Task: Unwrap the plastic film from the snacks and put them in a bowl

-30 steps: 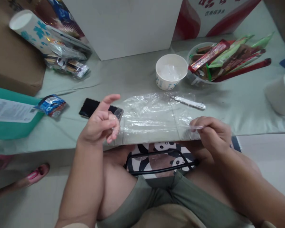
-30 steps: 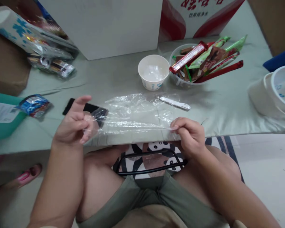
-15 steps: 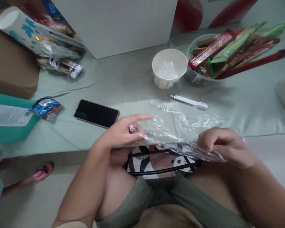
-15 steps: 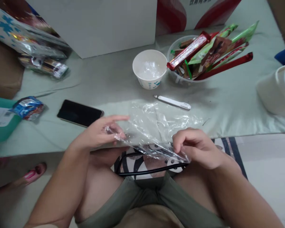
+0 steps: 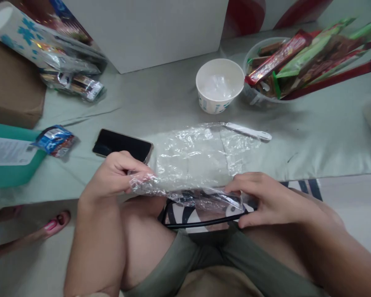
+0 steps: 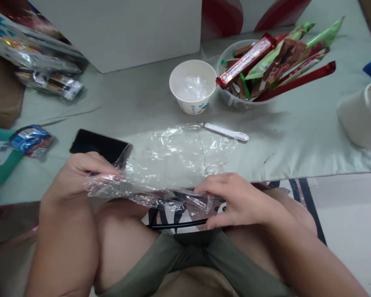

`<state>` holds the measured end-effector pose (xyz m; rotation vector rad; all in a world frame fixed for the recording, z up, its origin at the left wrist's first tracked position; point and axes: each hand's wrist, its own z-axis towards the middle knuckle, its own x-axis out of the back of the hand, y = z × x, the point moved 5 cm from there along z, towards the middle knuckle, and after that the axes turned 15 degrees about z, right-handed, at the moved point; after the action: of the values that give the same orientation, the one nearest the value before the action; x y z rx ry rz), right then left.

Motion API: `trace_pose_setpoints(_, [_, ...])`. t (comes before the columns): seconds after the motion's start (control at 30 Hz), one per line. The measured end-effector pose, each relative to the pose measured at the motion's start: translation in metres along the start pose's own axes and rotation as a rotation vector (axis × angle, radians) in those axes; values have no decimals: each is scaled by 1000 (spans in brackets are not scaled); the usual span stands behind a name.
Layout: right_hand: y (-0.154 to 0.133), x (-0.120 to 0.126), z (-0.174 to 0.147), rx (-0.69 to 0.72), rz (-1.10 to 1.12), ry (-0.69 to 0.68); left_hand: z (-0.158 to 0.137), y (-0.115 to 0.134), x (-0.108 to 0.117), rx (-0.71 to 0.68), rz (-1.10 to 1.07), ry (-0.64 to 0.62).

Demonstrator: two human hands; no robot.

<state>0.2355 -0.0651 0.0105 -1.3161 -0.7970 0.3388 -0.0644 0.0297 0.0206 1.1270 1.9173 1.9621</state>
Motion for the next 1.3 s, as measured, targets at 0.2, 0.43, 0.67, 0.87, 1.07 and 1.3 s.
trace_pose_setpoints(0.2, [-13, 13, -3, 194, -73, 193, -1, 6, -14, 116, -2, -366])
trace_pose_setpoints(0.43, [-14, 32, -15, 205, 303, 241, -2, -7, -32, 286, 46, -562])
trace_pose_setpoints(0.67, [10, 34, -24, -72, 427, 476, 7, -13, -6, 133, 29, -151])
trace_pose_setpoints(0.87, [21, 30, -11, -41, 616, 930, 14, -6, -10, 21, -273, 328])
trace_pose_setpoints(1.07, [35, 24, -9, -270, 668, 1073, 21, -3, -29, 341, -326, 248])
trace_pose_setpoints(1.3, [37, 32, -14, -519, 101, 971, 19, -4, -27, 411, 15, 222])
